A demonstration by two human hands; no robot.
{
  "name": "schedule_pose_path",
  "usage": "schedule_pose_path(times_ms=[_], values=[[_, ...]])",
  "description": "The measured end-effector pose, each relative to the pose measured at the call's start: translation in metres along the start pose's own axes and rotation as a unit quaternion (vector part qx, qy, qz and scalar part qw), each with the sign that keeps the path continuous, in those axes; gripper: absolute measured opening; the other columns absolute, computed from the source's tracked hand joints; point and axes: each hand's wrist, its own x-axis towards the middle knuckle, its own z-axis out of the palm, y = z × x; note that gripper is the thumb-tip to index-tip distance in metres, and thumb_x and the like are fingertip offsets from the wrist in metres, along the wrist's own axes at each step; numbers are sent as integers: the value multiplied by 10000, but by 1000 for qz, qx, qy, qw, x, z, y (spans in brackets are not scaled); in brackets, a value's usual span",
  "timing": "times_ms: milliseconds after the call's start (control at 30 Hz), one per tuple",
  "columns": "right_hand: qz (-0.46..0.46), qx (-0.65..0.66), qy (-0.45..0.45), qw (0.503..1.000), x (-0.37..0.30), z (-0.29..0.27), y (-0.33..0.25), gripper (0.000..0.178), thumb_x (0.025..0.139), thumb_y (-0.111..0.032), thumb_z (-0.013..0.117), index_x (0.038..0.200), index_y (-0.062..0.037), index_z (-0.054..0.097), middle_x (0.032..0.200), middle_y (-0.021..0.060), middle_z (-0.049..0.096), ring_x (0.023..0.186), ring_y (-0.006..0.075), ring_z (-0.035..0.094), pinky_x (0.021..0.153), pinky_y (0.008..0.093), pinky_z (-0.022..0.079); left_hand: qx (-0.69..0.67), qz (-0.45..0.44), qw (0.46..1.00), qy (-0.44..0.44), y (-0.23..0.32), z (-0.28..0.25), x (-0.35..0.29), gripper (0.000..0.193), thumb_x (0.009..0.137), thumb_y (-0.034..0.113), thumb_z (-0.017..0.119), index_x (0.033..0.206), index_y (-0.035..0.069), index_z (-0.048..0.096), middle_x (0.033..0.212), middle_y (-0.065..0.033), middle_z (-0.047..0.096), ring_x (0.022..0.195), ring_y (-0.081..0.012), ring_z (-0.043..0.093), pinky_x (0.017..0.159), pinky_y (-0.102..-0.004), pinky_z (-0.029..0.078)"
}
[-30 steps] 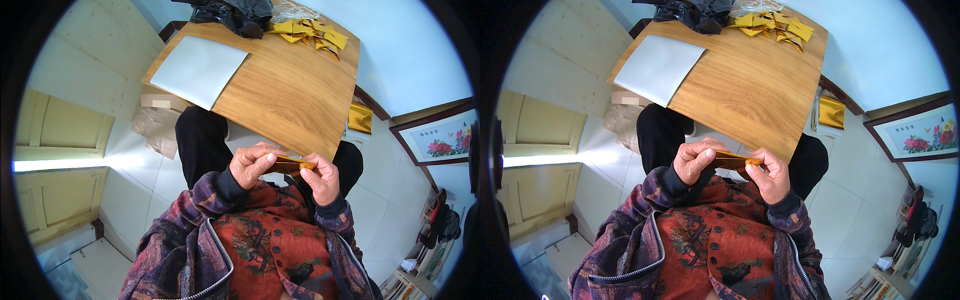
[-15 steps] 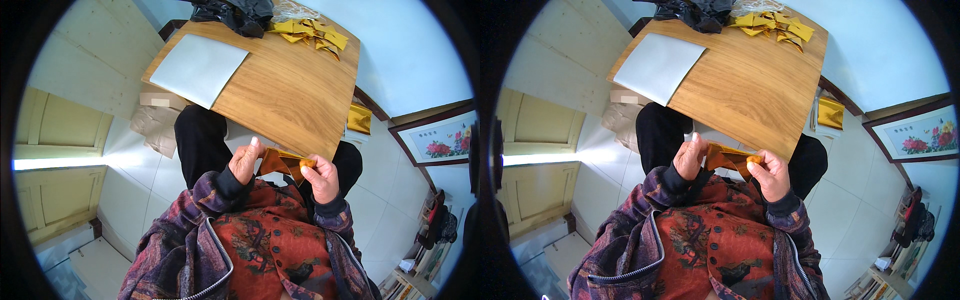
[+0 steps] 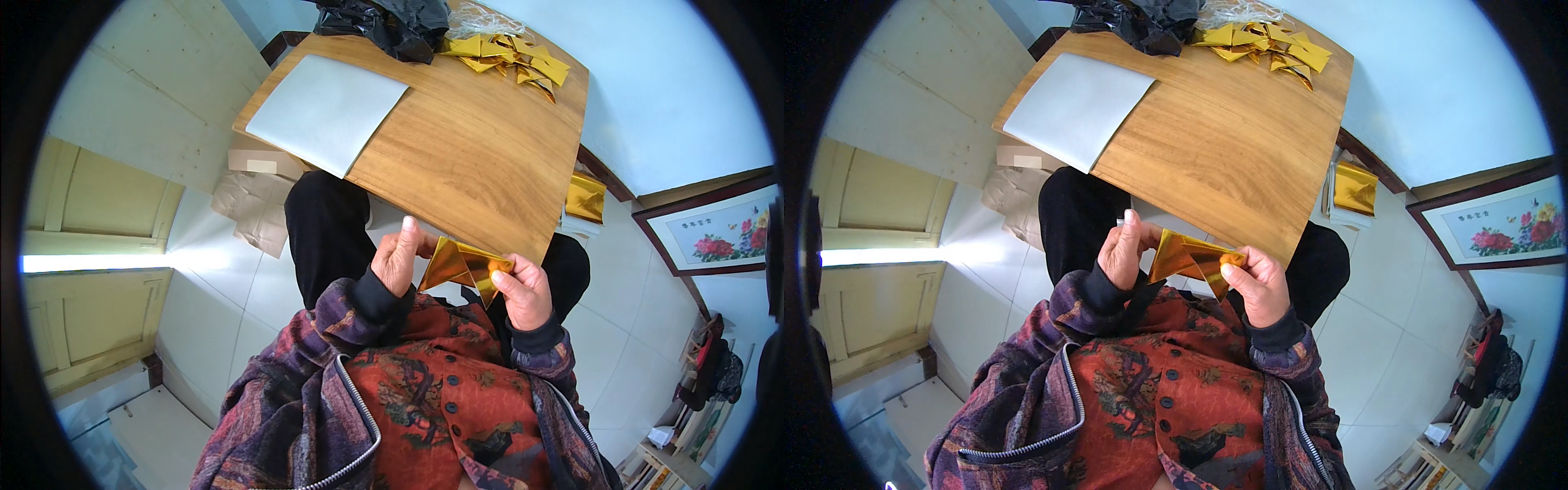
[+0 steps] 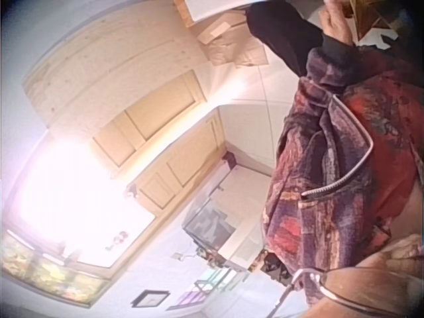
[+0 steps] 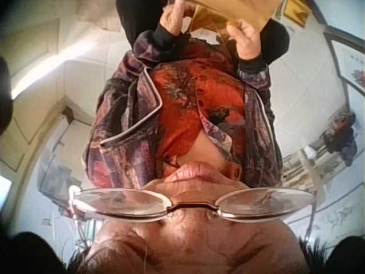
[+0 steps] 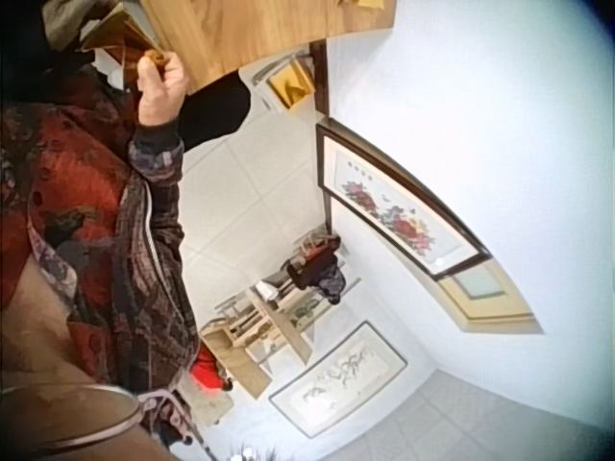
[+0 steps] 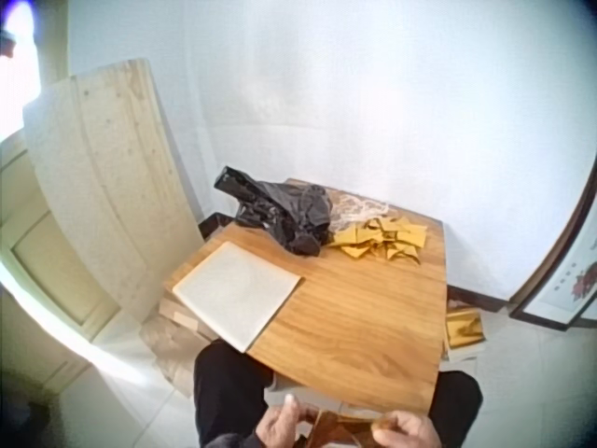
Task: The person folds a sheet of gold-colored paper into a small triangular packet by hand, pressing creases and tucking edges. They place the finished packet on the table and then pick up another sheet to begin folding again.
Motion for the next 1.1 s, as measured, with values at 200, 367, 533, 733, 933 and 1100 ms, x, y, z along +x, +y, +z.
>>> schedule_pose_path(times_ms=[200, 367, 533, 733, 933, 1100], values=[[13, -3, 10, 1000, 1, 3, -2, 76, 897, -99, 643, 917, -30, 620, 786, -55, 553, 677, 23, 442, 622, 185, 356, 60, -53, 996, -37, 15, 2, 0, 473, 1029, 346, 466, 800, -18, 663, 704, -27, 625, 674, -91, 560, 637, -252, 438], [-5, -52, 2, 999, -1, 8, -5, 72, 893, -91, 629, 893, -23, 605, 804, -51, 572, 725, 18, 472, 655, 198, 381, 44, -11, 998, -39, 18, 4, 0, 320, 972, 236, 609, 754, 6, 656, 617, 31, 547, 571, -39, 458, 530, -232, 367], [1, -89, -3, 996, -1, 8, -12, 83, 903, -96, 625, 874, -27, 589, 786, -57, 543, 706, 20, 442, 628, 198, 369, 231, 79, 968, -56, 36, 2, 8, 270, 960, 237, 609, 1027, -19, 664, 988, -81, 649, 904, -146, 580, 829, -275, 452], [-11, -231, -27, 973, -1, 16, -34, 104, 892, -77, 609, 866, 20, 584, 757, 13, 588, 702, 52, 526, 603, 232, 446, 481, 229, 827, -180, 62, 16, 19, 219, 817, 146, 718, 1004, 38, 684, 986, -131, 658, 947, -292, 598, 807, -349, 451], [-65, -295, -22, 953, -3, 19, -45, 170, 835, -144, 651, 826, 10, 581, 735, 73, 592, 726, 113, 548, 702, 275, 453, 329, 109, 907, -240, 56, 21, 26, 95, 794, 106, 732, 798, 31, 673, 711, -122, 609, 645, -298, 601, 575, -380, 449], [-105, -301, -28, 947, -4, 19, -43, 123, 853, -100, 637, 836, 7, 580, 753, 58, 597, 738, 115, 553, 703, 269, 455, 314, 46, 921, -227, 55, 17, 15, 111, 849, 124, 709, 827, 20, 673, 748, -76, 624, 723, -210, 604, 677, -315, 450]])
